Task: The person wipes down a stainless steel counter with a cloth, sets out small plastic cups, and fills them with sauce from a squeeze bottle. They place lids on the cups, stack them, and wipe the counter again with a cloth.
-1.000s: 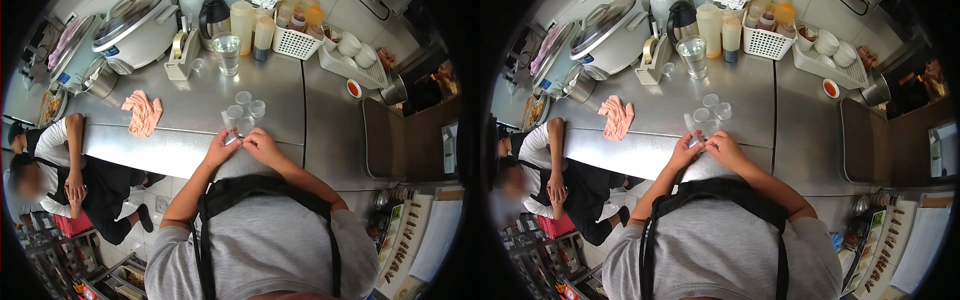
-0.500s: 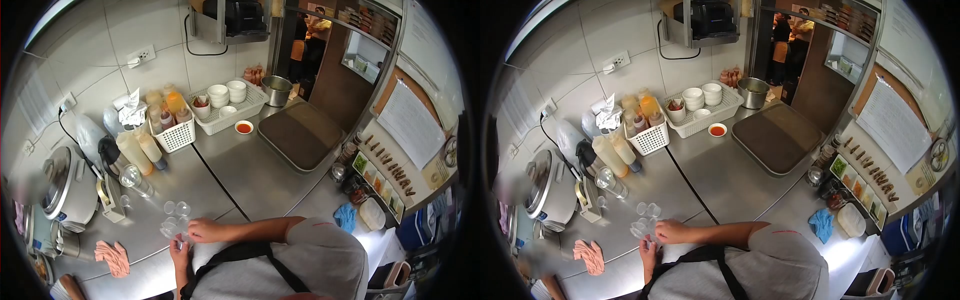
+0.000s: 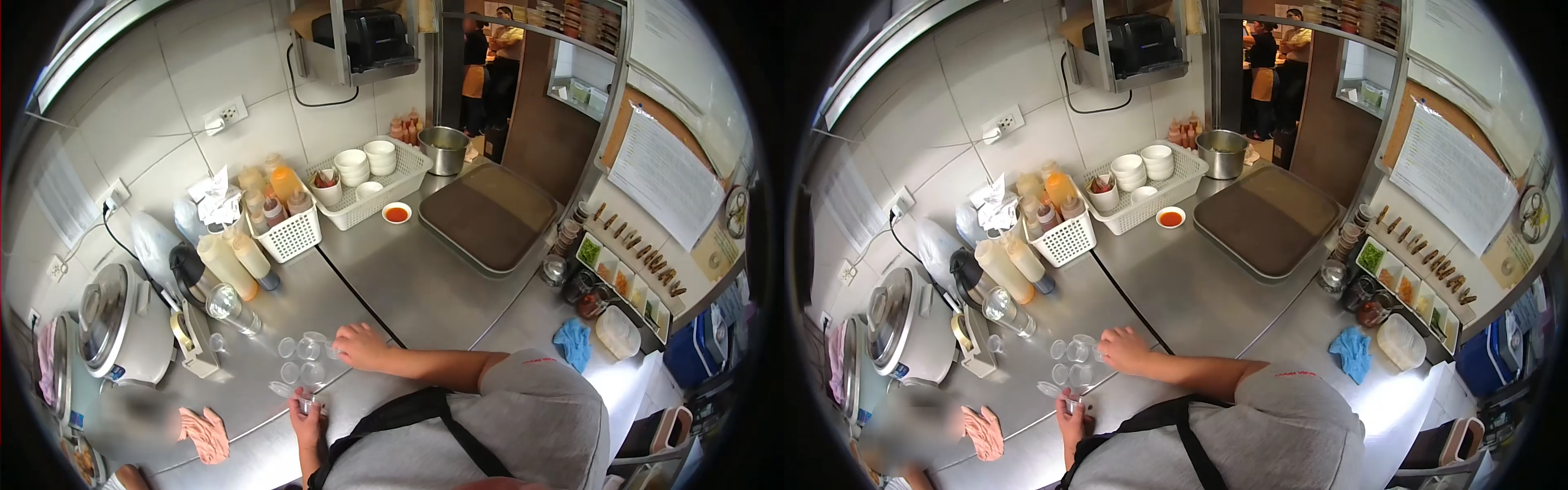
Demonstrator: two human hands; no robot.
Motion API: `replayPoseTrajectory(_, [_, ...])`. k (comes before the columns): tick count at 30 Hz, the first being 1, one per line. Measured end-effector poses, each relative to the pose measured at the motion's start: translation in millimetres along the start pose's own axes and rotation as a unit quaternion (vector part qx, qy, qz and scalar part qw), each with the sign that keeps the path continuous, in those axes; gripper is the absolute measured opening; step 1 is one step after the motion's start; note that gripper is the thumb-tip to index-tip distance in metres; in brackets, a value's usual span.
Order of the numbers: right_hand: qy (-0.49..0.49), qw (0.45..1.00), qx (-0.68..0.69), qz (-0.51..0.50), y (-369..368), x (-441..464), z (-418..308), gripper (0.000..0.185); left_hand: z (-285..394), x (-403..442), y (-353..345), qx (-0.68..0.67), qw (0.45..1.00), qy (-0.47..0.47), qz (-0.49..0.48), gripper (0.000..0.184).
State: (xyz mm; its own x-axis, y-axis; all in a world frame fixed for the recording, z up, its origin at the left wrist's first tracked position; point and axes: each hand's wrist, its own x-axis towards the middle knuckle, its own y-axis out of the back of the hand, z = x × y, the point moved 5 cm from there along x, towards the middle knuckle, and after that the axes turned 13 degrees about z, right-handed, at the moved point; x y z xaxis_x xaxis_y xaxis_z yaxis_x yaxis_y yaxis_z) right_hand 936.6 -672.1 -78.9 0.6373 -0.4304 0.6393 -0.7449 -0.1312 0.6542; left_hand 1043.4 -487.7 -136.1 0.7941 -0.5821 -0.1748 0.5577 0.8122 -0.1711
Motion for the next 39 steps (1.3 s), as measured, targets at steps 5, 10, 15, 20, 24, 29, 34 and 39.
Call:
replayPoseTrajectory(5, [0.047,0.972,0.186,-0.137,-18,-15,-43,0.018,-3,-2,-3,0.002,0.999,0.019,-0.033,0.049])
replayPoseTrajectory(10, [0.067,0.954,0.228,-0.184,-31,-33,-61,0.015,-25,-1,9,-0.037,0.997,0.033,-0.063,0.051])
replayPoseTrajectory(15, [0.057,0.967,0.217,-0.121,-31,-35,-61,0.007,-15,-5,3,0.002,0.997,0.061,-0.046,0.051])
replayPoseTrajectory(20, [0.054,0.978,0.177,-0.093,-35,-28,-42,0.009,-25,9,2,0.088,0.995,0.024,-0.038,0.05])
replayPoseTrajectory(24, [0.061,0.979,0.188,-0.052,-27,-25,-31,0.008,-17,12,-11,0.18,0.983,-0.014,-0.045,0.05])
replayPoseTrajectory(29, [0.017,0.979,0.197,-0.043,-20,-22,-28,0.008,-15,9,-17,0.15,0.988,-0.002,-0.048,0.046])
replayPoseTrajectory(34, [0.007,0.985,0.146,-0.091,-13,-30,-12,0.016,-18,13,-17,0.097,0.995,0.02,-0.02,0.046])
replayPoseTrajectory(39, [-0.21,0.975,0.014,0.076,99,-23,95,0.018,-10,11,-16,0.106,0.994,-0.003,-0.029,0.042])
